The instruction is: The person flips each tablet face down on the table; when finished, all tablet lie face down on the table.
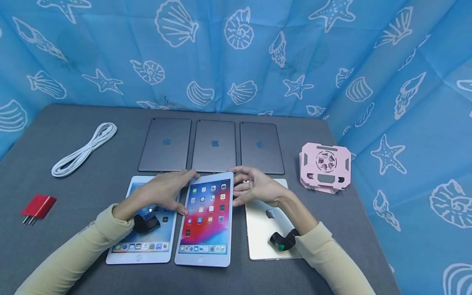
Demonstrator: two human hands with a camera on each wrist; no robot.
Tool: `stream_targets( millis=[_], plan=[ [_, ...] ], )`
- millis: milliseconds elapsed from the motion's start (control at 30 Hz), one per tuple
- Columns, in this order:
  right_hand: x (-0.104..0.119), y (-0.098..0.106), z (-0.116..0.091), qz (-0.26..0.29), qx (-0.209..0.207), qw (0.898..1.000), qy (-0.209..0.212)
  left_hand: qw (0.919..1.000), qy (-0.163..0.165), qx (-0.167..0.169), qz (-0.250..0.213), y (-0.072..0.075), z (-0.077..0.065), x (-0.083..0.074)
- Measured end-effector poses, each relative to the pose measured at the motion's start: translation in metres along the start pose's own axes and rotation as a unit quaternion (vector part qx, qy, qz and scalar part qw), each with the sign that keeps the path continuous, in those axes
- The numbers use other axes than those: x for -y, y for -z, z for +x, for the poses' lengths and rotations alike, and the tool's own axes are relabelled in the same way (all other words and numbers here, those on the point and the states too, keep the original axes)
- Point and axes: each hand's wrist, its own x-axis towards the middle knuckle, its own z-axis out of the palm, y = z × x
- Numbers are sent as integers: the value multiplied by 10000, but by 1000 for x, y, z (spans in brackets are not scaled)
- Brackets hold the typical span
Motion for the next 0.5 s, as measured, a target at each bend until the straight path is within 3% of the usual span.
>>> stream_targets(
  millis=[167, 500],
  plan=[
    [0, -5, -1, 467, 47, 9988, 132, 9999, -115, -18, -69, 2, -1, -1],
    [-2, -8, -1, 628, 54, 9972, 397, 9999, -148, -23, -77, 3, -1, -2]
  ],
)
